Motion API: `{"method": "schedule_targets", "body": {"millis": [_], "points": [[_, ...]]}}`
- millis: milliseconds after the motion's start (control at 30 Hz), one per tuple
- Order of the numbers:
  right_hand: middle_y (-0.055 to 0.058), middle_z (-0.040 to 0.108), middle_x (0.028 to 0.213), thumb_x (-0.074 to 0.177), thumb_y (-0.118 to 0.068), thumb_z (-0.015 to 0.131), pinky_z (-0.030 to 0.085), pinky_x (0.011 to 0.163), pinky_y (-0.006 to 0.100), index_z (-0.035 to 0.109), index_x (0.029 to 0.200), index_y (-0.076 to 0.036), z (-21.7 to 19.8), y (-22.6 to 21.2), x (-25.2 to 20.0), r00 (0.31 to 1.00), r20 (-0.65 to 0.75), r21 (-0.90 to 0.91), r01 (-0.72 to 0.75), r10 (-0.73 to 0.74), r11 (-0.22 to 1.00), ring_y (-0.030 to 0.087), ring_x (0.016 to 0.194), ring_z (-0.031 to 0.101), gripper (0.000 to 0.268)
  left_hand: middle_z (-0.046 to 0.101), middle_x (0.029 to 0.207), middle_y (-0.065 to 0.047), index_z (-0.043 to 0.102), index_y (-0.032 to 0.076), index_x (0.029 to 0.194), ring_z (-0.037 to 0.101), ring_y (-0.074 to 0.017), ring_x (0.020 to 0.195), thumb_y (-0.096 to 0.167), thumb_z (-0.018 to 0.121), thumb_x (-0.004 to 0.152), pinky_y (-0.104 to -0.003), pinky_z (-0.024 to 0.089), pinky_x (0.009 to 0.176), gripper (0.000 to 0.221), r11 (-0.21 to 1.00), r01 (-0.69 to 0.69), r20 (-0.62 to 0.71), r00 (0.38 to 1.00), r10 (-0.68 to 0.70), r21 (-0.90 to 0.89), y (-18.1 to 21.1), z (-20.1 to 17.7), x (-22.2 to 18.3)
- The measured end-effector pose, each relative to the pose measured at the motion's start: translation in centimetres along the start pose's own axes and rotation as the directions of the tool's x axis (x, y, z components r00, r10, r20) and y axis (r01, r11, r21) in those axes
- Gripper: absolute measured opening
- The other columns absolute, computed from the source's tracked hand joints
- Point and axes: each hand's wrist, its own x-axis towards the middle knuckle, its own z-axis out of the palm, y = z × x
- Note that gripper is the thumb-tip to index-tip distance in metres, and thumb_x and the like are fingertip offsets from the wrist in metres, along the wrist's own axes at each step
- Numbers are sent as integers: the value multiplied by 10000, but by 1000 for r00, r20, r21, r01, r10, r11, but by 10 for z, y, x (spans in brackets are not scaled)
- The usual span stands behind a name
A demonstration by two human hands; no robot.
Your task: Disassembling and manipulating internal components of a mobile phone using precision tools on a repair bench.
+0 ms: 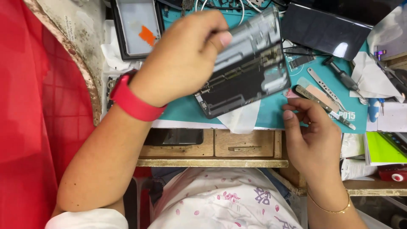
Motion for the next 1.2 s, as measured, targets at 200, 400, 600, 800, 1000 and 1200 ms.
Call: {"method": "schedule_targets", "body": {"millis": [200, 400, 600, 800, 1000, 1200], "points": [[63, 602, 1303, 946, -263, 750, 558, 517, 427, 661, 1344, -160, 29, -19, -1, 854, 207, -244, 518, -478, 820, 277, 1068, 648, 421, 595, 1001, -96, 553, 17, 1100, 563, -232, 926, 144, 426, 1114, -386, 437, 846, 179, 995, -67, -398, 917, 34, -71, -3, -4, -20], [180, 629, 1094, 793, 143, 420, 480, 736, 472, 591, 1015, -3, 36, 1, 14, 743, 176, -22, 659, -646, 752, 382, 948, 624, 316, 457, 972, 8, 482, 71, 1104, 429, -108, 923, 308, 369, 1145, -300, 386, 888, 266, 927, -97, -424, 903, -71, -363, -9, 24, -25], [236, 636, 1171, 1335, 15, 629, 473, 878, 457, 663, 1306, 126, -67, 100, 11, 888, -219, -463, 270, -404, 844, 366, 969, 615, 119, 514, 1046, 41, 516, 107, 1187, 461, -73, 1009, 280, 390, 1122, -249, 381, 1009, 224, 837, -44, -422, 877, -229, -546, -20, 31, -35], [214, 730, 1150, 1244, 106, 659, 523, 896, 484, 703, 1342, 94, -46, 78, -3, 880, -200, -509, 283, -432, 813, 393, 1008, 702, 108, 509, 999, 83, 581, 136, 1090, 452, -42, 987, 317, 434, 1098, -223, 372, 1011, 233, 597, -71, -338, 874, -349, -799, -19, 38, -37], [200, 618, 1018, 756, 200, 443, 490, 652, 479, 660, 1075, 2, 58, -14, 13, 835, 116, -255, 549, -538, 796, 383, 761, 584, 434, 626, 1405, 7, 580, 128, 1408, 530, -114, 1375, 295, 582, 1146, -310, 380, 1270, 311, 520, -223, -425, 851, -309, -824, -32, 45, -41], [130, 631, 1048, 867, 194, 465, 529, 816, 357, 646, 1096, 3, 53, -81, -15, 586, 432, 403, 555, -686, 728, 301, 906, 673, 349, 640, 1384, 17, 579, 135, 1419, 553, -108, 1357, 267, 575, 1158, -305, 402, 1263, 292, 587, -257, -504, 808, -305, -768, -30, 45, -43]]}}
